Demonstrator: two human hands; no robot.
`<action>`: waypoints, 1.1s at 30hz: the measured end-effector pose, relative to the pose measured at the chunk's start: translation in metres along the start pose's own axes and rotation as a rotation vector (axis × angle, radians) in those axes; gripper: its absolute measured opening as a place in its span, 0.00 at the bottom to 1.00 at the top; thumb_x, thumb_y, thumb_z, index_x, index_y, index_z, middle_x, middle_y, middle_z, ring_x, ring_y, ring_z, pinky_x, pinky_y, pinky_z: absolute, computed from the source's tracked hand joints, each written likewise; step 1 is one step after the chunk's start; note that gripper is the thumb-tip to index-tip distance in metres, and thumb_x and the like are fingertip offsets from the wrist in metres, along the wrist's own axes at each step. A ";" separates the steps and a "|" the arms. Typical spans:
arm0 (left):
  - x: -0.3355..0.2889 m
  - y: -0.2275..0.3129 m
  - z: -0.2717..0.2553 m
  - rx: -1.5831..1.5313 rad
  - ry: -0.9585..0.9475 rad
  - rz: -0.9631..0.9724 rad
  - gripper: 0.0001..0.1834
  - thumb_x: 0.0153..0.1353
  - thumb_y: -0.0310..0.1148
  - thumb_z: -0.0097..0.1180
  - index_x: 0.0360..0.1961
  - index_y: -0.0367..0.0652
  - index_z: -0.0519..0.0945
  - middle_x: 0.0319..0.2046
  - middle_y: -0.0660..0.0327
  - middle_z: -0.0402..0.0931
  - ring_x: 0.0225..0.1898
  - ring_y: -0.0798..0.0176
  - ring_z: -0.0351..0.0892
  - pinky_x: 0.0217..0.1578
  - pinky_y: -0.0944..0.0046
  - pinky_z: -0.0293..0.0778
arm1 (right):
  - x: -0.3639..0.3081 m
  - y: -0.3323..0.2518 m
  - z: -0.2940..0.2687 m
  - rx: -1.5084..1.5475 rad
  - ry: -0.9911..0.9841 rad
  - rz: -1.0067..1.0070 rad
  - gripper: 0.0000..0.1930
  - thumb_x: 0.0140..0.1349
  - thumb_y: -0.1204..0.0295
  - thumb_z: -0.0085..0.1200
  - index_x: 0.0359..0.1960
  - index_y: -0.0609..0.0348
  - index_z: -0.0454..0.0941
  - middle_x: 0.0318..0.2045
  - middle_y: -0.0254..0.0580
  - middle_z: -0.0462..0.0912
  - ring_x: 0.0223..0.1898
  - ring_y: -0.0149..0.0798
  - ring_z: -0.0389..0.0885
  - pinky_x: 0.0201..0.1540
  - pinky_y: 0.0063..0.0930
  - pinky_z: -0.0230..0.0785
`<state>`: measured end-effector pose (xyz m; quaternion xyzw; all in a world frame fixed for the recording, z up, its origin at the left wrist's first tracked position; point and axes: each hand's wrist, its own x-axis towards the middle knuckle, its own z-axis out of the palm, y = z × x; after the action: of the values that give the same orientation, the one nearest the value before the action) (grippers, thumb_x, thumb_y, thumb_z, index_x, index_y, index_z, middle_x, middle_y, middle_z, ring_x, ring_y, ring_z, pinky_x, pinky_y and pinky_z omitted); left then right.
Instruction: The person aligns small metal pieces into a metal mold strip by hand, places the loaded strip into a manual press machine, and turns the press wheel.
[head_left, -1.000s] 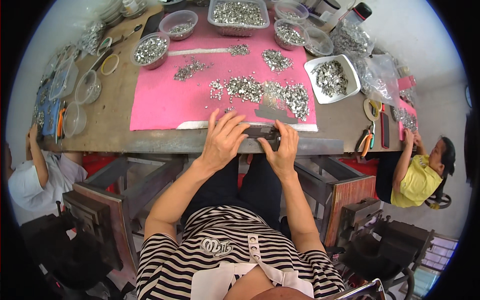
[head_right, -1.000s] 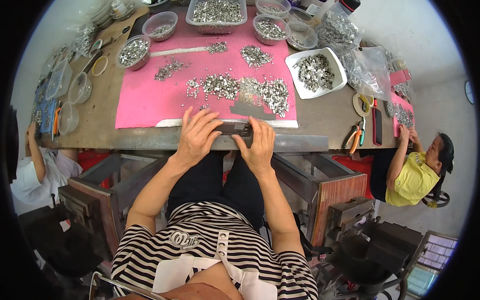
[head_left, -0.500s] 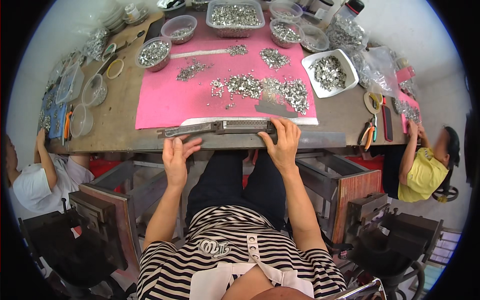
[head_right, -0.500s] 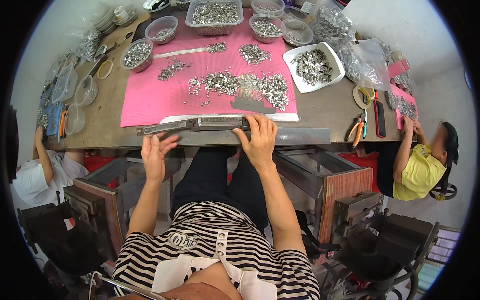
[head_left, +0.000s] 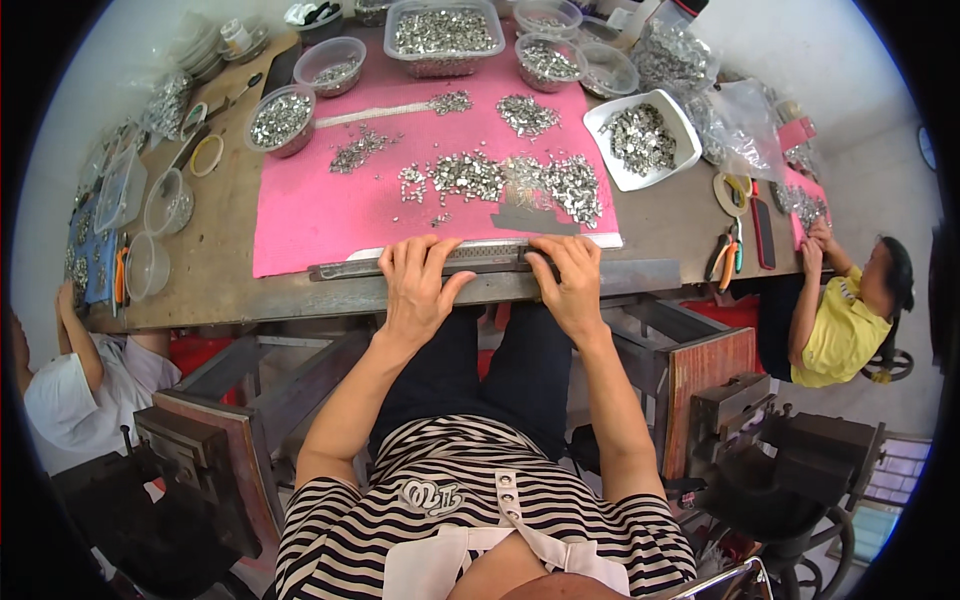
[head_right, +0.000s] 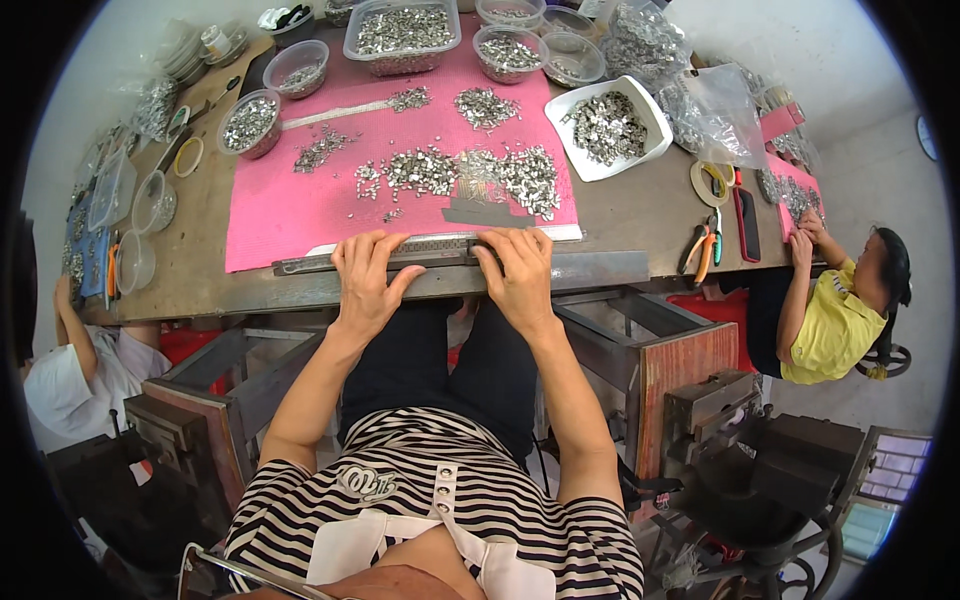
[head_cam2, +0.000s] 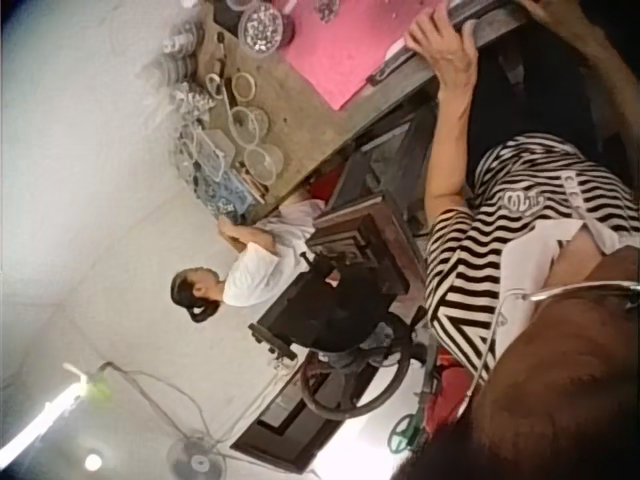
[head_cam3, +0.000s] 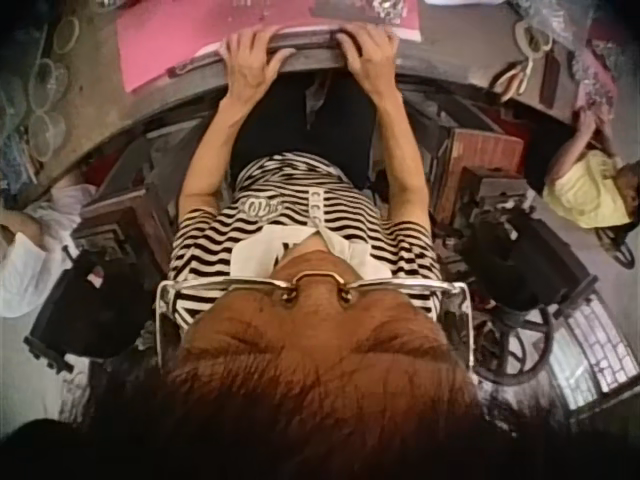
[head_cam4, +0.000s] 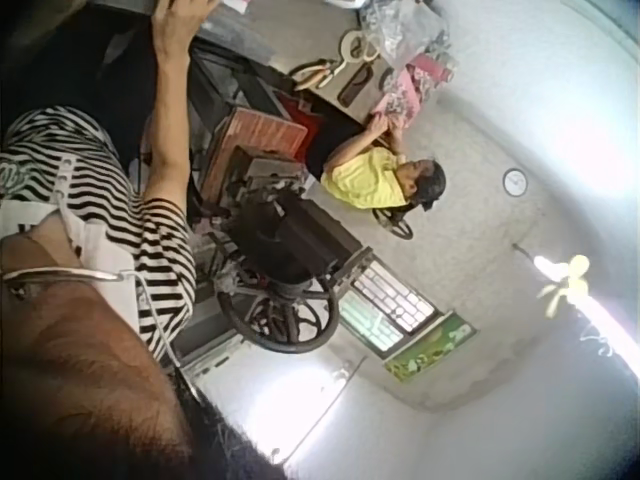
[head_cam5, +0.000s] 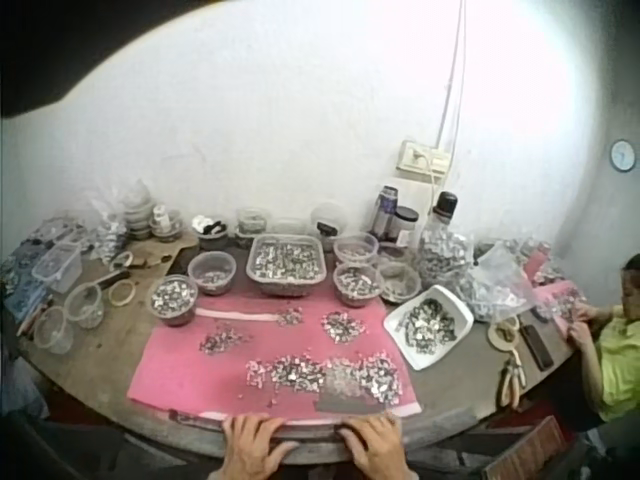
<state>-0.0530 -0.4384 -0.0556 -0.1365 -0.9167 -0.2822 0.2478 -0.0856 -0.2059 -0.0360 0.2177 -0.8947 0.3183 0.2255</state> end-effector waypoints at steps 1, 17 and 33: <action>-0.001 0.000 0.001 0.001 0.009 -0.002 0.29 0.55 0.42 0.72 0.56 0.43 0.78 0.48 0.57 0.75 0.52 0.52 0.72 0.58 0.50 0.59 | 0.005 0.001 -0.001 -0.031 -0.016 -0.057 0.11 0.58 0.74 0.67 0.42 0.58 0.84 0.40 0.39 0.86 0.44 0.42 0.82 0.59 0.41 0.62; -0.005 -0.002 0.005 -0.014 0.047 0.000 0.33 0.56 0.43 0.72 0.59 0.42 0.76 0.50 0.58 0.76 0.53 0.53 0.73 0.57 0.49 0.59 | 0.094 0.062 -0.050 -0.353 0.265 -0.228 0.08 0.59 0.79 0.60 0.40 0.60 0.79 0.33 0.42 0.80 0.41 0.46 0.80 0.51 0.43 0.66; -0.004 -0.001 0.006 0.008 0.062 0.010 0.30 0.55 0.44 0.72 0.56 0.43 0.78 0.49 0.58 0.76 0.52 0.54 0.74 0.57 0.49 0.59 | 0.034 0.064 -0.010 -0.292 0.053 -0.057 0.05 0.58 0.74 0.66 0.36 0.54 0.85 0.32 0.37 0.76 0.39 0.42 0.76 0.49 0.39 0.64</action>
<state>-0.0526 -0.4364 -0.0629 -0.1315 -0.9089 -0.2816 0.2780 -0.1442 -0.1621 -0.0407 0.1992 -0.9187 0.1839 0.2872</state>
